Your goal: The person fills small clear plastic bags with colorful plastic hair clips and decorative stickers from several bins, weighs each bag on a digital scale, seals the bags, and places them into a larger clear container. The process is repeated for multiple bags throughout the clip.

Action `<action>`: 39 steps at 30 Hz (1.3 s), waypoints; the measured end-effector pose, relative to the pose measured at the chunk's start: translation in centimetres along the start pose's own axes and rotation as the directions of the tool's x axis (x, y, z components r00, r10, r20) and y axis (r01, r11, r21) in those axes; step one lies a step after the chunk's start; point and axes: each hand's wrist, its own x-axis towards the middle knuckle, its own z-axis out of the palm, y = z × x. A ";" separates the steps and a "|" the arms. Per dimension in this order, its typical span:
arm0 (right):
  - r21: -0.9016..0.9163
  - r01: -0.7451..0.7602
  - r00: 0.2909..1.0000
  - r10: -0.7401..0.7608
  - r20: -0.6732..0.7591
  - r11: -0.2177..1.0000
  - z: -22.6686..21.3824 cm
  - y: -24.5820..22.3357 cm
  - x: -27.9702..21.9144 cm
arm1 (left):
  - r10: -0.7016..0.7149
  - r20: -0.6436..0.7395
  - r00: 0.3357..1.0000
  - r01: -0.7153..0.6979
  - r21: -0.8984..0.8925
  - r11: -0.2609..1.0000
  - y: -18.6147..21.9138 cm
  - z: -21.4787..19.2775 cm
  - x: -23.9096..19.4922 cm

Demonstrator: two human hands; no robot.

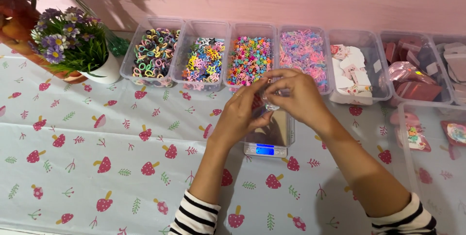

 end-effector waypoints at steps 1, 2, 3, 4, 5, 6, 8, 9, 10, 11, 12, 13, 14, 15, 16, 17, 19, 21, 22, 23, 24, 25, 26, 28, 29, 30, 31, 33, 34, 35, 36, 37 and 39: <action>-0.001 0.001 1.000 -0.001 0.000 1.000 -0.6 -0.7 -0.2 | 0.000 -0.001 1.000 0.000 0.000 1.000 0.1 -0.2 0.2; 0.042 0.007 1.000 -0.007 -0.006 0.999 -1.1 -1.5 -0.3 | -0.022 -0.029 0.999 0.021 -0.027 0.999 0.2 -0.4 0.3; 0.085 0.014 1.000 -0.013 -0.012 0.996 -1.5 -2.2 -0.5 | -0.045 -0.057 0.997 0.042 -0.055 0.998 0.4 -0.7 0.4; 0.085 0.017 1.000 -0.016 -0.009 0.996 -1.5 -2.4 -0.8 | -0.047 -0.061 0.997 0.044 -0.052 0.998 0.5 -0.9 0.6; 0.095 0.059 0.998 -0.060 0.011 0.994 -1.5 -2.7 -1.0 | -0.061 -0.081 0.995 0.057 -0.058 0.997 0.7 -1.1 0.8; 0.107 0.097 0.994 -0.101 0.029 0.990 -1.4 -2.9 -1.4 | -0.075 -0.098 0.992 0.069 -0.066 0.995 1.0 -1.2 0.9; 0.123 0.083 0.995 -0.088 0.037 0.989 -0.7 -2.3 -1.6 | -0.084 -0.092 0.992 0.077 -0.077 0.994 0.9 -1.1 0.7; 0.138 0.068 0.996 -0.074 0.044 0.988 -0.3 -2.0 -1.7 | -0.090 -0.085 0.992 0.083 -0.087 0.993 0.9 -1.1 0.6; 0.139 0.069 0.996 -0.076 0.044 0.988 -0.3 -2.2 -1.8 | -0.090 -0.086 0.992 0.083 -0.086 0.993 1.0 -1.1 0.6; 0.186 0.047 0.998 -0.052 0.022 0.981 -0.2 -2.4 -1.9 | -0.091 -0.101 0.991 0.082 -0.086 0.993 1.1 -1.2 0.7; 0.233 0.027 1.000 -0.029 0.003 0.972 -0.2 -2.6 -2.0 | -0.092 -0.117 0.989 0.083 -0.084 0.993 1.1 -1.3 0.7; 0.234 0.030 0.999 -0.031 0.004 0.972 -0.1 -2.7 -1.9 | -0.093 -0.119 0.989 0.083 -0.082 0.993 1.1 -1.3 0.7; 0.228 0.042 0.999 -0.047 0.016 0.973 -0.1 -2.8 -1.8 | -0.104 -0.117 0.988 0.094 -0.086 0.992 1.1 -1.3 0.7; 0.223 0.055 0.998 -0.063 0.029 0.973 -0.2 -2.9 -1.8 | -0.115 -0.115 0.987 0.105 -0.089 0.990 1.1 -1.3 0.7; 0.222 0.055 0.998 -0.063 0.028 0.973 0.0 -2.4 -1.8 | -0.114 -0.114 0.987 0.104 -0.090 0.990 1.1 -1.2 0.7; 0.202 0.057 0.997 -0.065 0.035 0.978 0.1 -2.0 -1.8 | -0.107 -0.100 0.989 0.098 -0.098 0.990 1.2 -1.1 0.8; 0.183 0.059 0.997 -0.068 0.043 0.981 0.2 -1.6 -1.6 | -0.101 -0.085 0.991 0.092 -0.106 0.990 1.3 -1.1 0.8; 0.190 0.101 0.995 -0.103 0.001 0.977 0.2 -1.7 -1.1 | -0.120 -0.094 0.988 0.111 -0.103 0.989 1.6 -1.2 1.0; 0.191 0.101 0.995 -0.103 0.001 0.976 0.4 -1.4 -1.0 | -0.120 -0.094 0.988 0.110 -0.102 0.989 1.9 -1.6 1.2; 0.185 0.107 0.994 -0.106 -0.018 0.977 0.6 -1.1 -0.9 | -0.155 -0.102 0.983 0.147 -0.085 0.986 2.1 -1.9 1.5; 0.176 0.113 0.993 -0.108 -0.038 0.978 0.7 -0.8 -0.7 | -0.187 -0.111 0.976 0.180 -0.070 0.981 2.4 -2.1 1.8; 0.174 0.114 0.993 -0.108 -0.041 0.978 0.7 -0.8 -0.4 | -0.185 -0.111 0.976 0.177 -0.071 0.982 1.9 -1.8 1.4; 0.194 0.110 0.994 -0.106 -0.031 0.975 0.9 -0.9 -0.2 | -0.195 -0.167 0.966 0.187 -0.064 0.980 1.4 -1.5 0.9; 0.217 0.110 0.994 -0.109 -0.016 0.970 1.4 -0.9 0.4 | -0.208 -0.226 0.952 0.201 -0.053 0.978 0.5 -1.5 0.1; 0.236 0.127 0.992 -0.129 -0.006 0.963 1.7 -1.0 0.7 | -0.209 -0.243 0.947 0.197 -0.074 0.978 0.0 -1.8 -0.1; 0.257 0.147 0.988 -0.153 0.004 0.955 2.1 -1.1 1.2 | -0.208 -0.262 0.942 0.191 -0.090 0.978 -0.5 -2.2 -0.4; 0.262 0.154 0.987 -0.162 0.009 0.953 2.4 -1.5 1.5 | -0.209 -0.269 0.940 0.194 -0.081 0.978 -0.8 -2.6 -0.7; 0.259 0.170 0.980 -0.190 0.055 0.951 3.0 -2.4 2.4 | -0.236 -0.290 0.927 0.203 -0.139 0.969 -1.6 -3.5 -1.4; 0.262 0.176 0.979 -0.197 0.058 0.949 3.2 -3.1 2.6 | -0.236 -0.296 0.926 0.205 -0.132 0.970 -2.2 -3.7 -2.0; 0.301 0.190 0.969 -0.227 0.093 0.935 3.5 -3.8 2.9 | -0.251 -0.313 0.916 0.215 -0.145 0.966 -2.9 -3.9 -2.6; 0.339 0.201 0.958 -0.256 0.127 0.919 3.8 -4.4 3.1 | -0.267 -0.329 0.906 0.225 -0.159 0.961 -3.5 -4.0 -3.3; 0.341 0.204 0.956 -0.261 0.131 0.918 4.3 -4.5 3.4 | -0.268 -0.333 0.904 0.227 -0.155 0.961 -3.8 -4.3 -3.9; 0.224 0.244 0.919 -0.299 0.256 0.943 5.1 -4.5 4.3 | -0.303 -0.315 0.899 0.273 -0.136 0.952 -4.3 -4.8 -5.0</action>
